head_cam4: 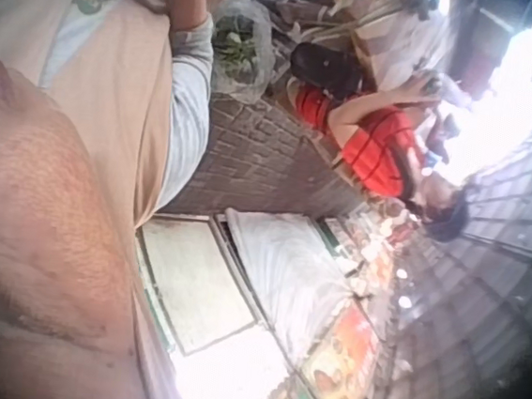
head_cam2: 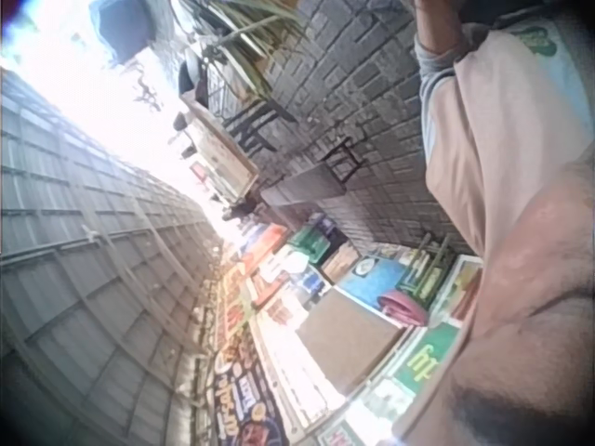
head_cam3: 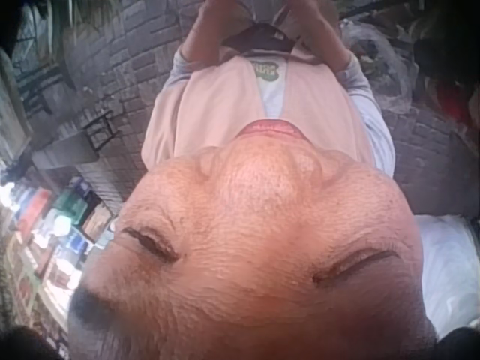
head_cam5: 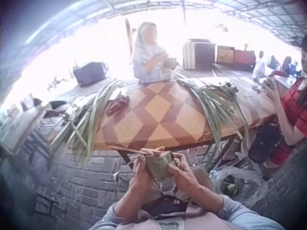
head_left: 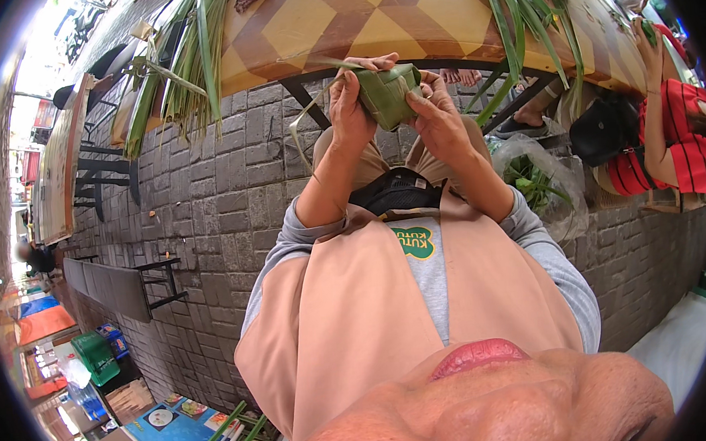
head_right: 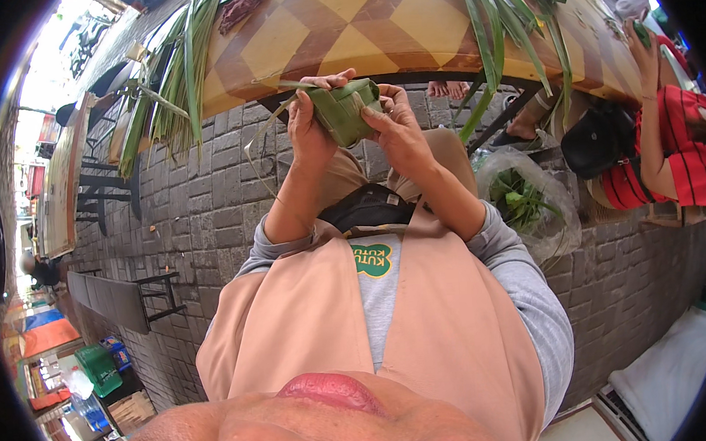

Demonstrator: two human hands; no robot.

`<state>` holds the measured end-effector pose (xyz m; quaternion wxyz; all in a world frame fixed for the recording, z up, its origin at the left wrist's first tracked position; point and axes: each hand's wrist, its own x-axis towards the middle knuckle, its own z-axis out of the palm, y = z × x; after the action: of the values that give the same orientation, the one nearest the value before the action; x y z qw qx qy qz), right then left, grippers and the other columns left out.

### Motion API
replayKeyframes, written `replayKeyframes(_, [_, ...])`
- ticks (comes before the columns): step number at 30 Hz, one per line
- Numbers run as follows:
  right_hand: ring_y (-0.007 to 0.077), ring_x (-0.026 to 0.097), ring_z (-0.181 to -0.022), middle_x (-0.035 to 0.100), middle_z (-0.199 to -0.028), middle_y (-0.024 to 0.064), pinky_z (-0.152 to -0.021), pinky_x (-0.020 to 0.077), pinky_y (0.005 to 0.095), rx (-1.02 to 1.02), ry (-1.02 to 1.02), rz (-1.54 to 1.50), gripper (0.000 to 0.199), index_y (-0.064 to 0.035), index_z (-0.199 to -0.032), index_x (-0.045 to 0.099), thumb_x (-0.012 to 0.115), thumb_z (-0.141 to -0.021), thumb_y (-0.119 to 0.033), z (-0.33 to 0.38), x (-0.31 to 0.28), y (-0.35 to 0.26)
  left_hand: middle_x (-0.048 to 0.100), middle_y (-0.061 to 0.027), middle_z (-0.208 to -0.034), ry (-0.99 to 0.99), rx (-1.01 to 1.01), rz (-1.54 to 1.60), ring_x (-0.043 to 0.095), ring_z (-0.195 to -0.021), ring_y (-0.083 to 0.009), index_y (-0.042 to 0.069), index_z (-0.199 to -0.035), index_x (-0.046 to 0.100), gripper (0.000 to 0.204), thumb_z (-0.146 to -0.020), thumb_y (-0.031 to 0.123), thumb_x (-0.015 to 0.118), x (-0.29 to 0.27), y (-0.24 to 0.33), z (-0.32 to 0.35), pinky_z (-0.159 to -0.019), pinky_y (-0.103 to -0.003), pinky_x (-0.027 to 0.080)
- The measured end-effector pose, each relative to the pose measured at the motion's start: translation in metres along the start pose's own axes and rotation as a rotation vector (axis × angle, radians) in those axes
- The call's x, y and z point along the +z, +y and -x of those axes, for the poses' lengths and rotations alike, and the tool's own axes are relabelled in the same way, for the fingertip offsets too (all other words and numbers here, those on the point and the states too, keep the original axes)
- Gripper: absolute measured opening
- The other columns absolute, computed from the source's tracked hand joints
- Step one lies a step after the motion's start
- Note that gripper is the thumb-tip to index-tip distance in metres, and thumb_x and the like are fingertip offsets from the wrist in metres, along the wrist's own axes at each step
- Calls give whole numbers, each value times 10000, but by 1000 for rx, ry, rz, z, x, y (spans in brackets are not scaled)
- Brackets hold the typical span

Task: The person weaves long green leaves into a small, structured packet by hand. They fold and tuck the leaves repeatedly to form a compact shape, occasionally adjusting the bundle.

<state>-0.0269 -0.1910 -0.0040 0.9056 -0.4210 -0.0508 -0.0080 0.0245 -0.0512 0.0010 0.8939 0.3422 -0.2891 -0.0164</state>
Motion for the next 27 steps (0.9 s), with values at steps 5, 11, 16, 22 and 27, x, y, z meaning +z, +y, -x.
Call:
replayKeyframes(5, [212,506,-1123,475,-1233,155,-920,431,389,-572,77,781,409,-38,-1180,399,644,-854,-74,11,12,-3,638,-135,-979,243,28,83,610,-1031,-307,30,-971,580,340,-945,367,538,-12,2,0,-915,-458,488])
replayKeyframes(11, [350,484,-1156,507,-1232,171,-982,381,421,-735,-287,902,431,-39,-1151,449,635,-770,40,32,26,-6,645,-131,-929,366,59,101,640,-946,-291,27,-950,602,273,-936,298,574,-15,5,-6,-846,-445,528])
replayKeyframes(16, [394,447,-1187,502,-1238,176,-1007,354,464,-774,-318,1077,432,-45,-1130,490,655,-735,17,29,25,-8,655,-114,-836,421,50,53,665,-822,-264,23,-939,602,235,-938,257,579,-15,10,-5,-759,-416,555])
replayKeyframes(22, [375,462,-1190,516,-1238,187,-1018,344,452,-750,-116,1093,401,-41,-1174,495,641,-800,-57,24,17,-16,657,-58,-758,137,-226,-382,618,-721,-143,15,-841,652,117,-870,113,595,8,8,10,-660,-287,499])
replayKeyframes(27, [340,587,-997,604,-1072,177,-893,446,366,-300,-275,1055,225,-15,-1097,563,551,-872,-26,34,18,-36,596,0,-855,-209,-545,-453,537,-919,-85,44,-901,633,86,-910,115,585,7,-22,55,-818,-256,449])
